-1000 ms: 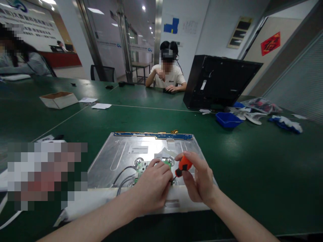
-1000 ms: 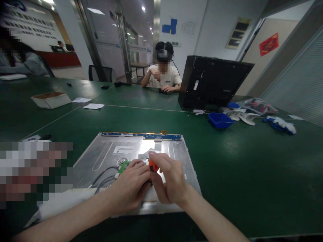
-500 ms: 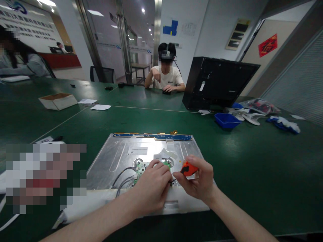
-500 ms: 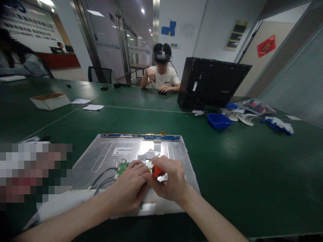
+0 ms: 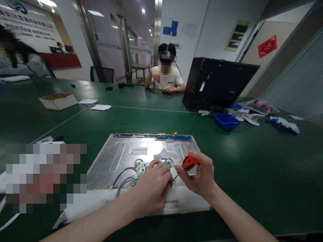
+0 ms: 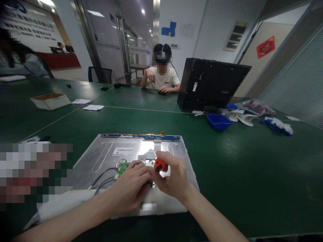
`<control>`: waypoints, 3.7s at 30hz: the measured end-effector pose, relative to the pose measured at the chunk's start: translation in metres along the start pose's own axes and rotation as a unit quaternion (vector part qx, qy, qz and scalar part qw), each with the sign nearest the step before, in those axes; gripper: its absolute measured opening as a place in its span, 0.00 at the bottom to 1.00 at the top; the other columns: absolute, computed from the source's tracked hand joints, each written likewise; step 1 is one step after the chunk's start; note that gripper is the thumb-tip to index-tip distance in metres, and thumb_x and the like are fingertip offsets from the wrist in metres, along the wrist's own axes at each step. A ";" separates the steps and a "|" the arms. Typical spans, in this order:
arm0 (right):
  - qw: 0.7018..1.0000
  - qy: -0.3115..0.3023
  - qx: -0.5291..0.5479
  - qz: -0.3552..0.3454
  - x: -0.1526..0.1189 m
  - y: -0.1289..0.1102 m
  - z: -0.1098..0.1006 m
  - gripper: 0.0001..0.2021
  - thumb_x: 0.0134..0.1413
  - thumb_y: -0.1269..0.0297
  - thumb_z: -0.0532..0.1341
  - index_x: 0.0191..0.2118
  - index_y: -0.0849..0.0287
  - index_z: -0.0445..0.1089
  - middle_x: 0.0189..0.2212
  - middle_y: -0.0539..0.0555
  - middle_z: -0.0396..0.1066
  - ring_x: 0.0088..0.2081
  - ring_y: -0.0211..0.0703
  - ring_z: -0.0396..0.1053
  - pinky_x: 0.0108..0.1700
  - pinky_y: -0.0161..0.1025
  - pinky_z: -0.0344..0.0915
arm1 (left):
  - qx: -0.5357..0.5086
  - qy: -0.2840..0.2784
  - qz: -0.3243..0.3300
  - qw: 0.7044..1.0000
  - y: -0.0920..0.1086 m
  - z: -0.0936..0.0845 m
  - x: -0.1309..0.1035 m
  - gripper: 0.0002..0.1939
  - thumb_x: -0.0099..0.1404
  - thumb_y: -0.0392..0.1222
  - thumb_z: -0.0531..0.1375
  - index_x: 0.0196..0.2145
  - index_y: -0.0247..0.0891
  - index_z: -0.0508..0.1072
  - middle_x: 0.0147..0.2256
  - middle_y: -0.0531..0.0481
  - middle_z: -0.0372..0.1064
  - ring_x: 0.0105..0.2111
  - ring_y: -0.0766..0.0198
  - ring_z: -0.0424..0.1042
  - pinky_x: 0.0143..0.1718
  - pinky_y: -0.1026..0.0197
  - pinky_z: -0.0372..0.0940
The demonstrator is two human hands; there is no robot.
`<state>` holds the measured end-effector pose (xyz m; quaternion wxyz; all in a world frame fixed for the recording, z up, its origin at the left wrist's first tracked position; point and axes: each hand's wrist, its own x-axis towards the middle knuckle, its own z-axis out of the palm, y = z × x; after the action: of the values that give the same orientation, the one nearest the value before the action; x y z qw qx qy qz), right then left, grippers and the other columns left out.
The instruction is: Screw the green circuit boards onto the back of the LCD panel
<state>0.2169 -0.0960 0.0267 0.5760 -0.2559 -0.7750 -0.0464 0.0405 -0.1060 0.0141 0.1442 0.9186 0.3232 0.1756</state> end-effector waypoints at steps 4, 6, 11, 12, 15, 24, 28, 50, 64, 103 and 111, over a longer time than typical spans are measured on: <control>1.000 -0.016 0.019 -0.008 0.002 -0.002 -0.001 0.31 0.52 0.72 0.60 0.61 0.58 0.52 0.28 0.48 0.65 0.22 0.37 0.62 0.22 0.36 0.62 | -0.002 0.001 0.000 1.000 0.000 0.000 0.000 0.07 0.62 0.33 0.54 0.37 0.37 0.70 0.37 0.47 0.70 0.41 0.56 0.66 0.51 0.48 0.53; 0.998 -0.041 0.053 -0.003 0.004 -0.005 -0.003 0.30 0.53 0.71 0.58 0.62 0.59 0.51 0.31 0.51 0.66 0.25 0.39 0.65 0.23 0.37 0.63 | 0.000 -0.001 0.001 1.000 0.000 0.000 0.000 0.06 0.61 0.33 0.54 0.36 0.37 0.70 0.37 0.47 0.70 0.40 0.56 0.66 0.51 0.48 0.53; 0.994 -0.065 0.088 0.024 0.005 -0.007 -0.005 0.30 0.53 0.76 0.54 0.62 0.60 0.50 0.35 0.55 0.68 0.28 0.39 0.66 0.25 0.37 0.65 | 0.001 -0.004 0.006 1.000 0.000 -0.001 0.000 0.08 0.61 0.32 0.54 0.37 0.37 0.70 0.37 0.47 0.70 0.41 0.57 0.66 0.52 0.48 0.52; 0.994 -0.062 0.082 0.024 0.005 -0.007 -0.005 0.30 0.53 0.76 0.54 0.62 0.61 0.51 0.33 0.54 0.67 0.27 0.39 0.66 0.25 0.37 0.66 | 0.001 -0.003 0.007 1.000 0.000 -0.001 0.000 0.08 0.61 0.32 0.54 0.37 0.37 0.70 0.37 0.47 0.70 0.41 0.56 0.66 0.52 0.48 0.52; 0.997 -0.048 0.055 0.013 0.003 -0.006 -0.003 0.29 0.53 0.75 0.56 0.62 0.61 0.52 0.29 0.51 0.64 0.25 0.38 0.64 0.24 0.36 0.65 | 0.003 0.002 0.004 1.000 0.000 0.000 0.000 0.08 0.61 0.32 0.54 0.37 0.37 0.70 0.37 0.46 0.70 0.40 0.56 0.66 0.51 0.48 0.53; 0.999 -0.021 0.031 0.004 0.001 -0.005 0.000 0.28 0.54 0.71 0.59 0.60 0.57 0.51 0.25 0.45 0.60 0.20 0.35 0.59 0.21 0.34 0.60 | 0.001 0.007 0.004 1.000 -0.001 0.003 0.000 0.07 0.61 0.33 0.54 0.36 0.37 0.70 0.37 0.46 0.70 0.41 0.55 0.66 0.50 0.48 0.53; 0.995 -0.058 0.085 0.006 0.002 -0.006 -0.003 0.27 0.56 0.70 0.55 0.61 0.59 0.50 0.29 0.50 0.63 0.25 0.40 0.63 0.23 0.37 0.63 | 0.005 0.006 0.005 1.000 0.000 0.001 0.000 0.06 0.62 0.33 0.54 0.35 0.37 0.70 0.36 0.47 0.70 0.40 0.57 0.66 0.51 0.48 0.53; 0.993 -0.067 0.093 0.014 0.003 -0.008 -0.006 0.28 0.54 0.73 0.53 0.62 0.59 0.51 0.33 0.52 0.66 0.26 0.40 0.65 0.24 0.38 0.64 | 0.005 0.001 0.012 1.000 0.000 0.000 0.001 0.07 0.62 0.33 0.53 0.36 0.37 0.70 0.36 0.46 0.70 0.40 0.56 0.66 0.51 0.48 0.53; 1.000 -0.023 0.001 -0.018 0.008 -0.011 -0.004 0.28 0.54 0.72 0.60 0.60 0.56 0.53 0.24 0.45 0.63 0.21 0.39 0.62 0.20 0.36 0.62 | 0.009 0.007 0.012 1.000 -0.002 0.001 0.000 0.07 0.63 0.34 0.53 0.37 0.37 0.70 0.37 0.45 0.70 0.40 0.55 0.66 0.50 0.47 0.54; 0.999 -0.036 0.023 -0.019 0.010 -0.009 -0.005 0.24 0.58 0.67 0.56 0.60 0.57 0.54 0.25 0.48 0.65 0.22 0.39 0.63 0.21 0.37 0.63 | 0.006 0.005 0.007 1.000 0.000 0.001 0.000 0.06 0.63 0.34 0.53 0.36 0.38 0.70 0.37 0.46 0.70 0.41 0.55 0.66 0.51 0.47 0.54; 0.996 -0.056 0.064 0.001 0.007 -0.009 -0.007 0.26 0.55 0.74 0.53 0.61 0.60 0.55 0.32 0.53 0.67 0.27 0.40 0.66 0.25 0.38 0.64 | 0.005 0.006 0.010 1.000 0.000 0.002 0.001 0.07 0.64 0.34 0.53 0.37 0.37 0.70 0.37 0.46 0.70 0.40 0.56 0.66 0.52 0.47 0.52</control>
<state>0.2172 -0.1041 0.0375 0.5467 -0.2212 -0.8073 0.0182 0.0414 -0.1053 0.0128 0.1356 0.9214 0.3161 0.1808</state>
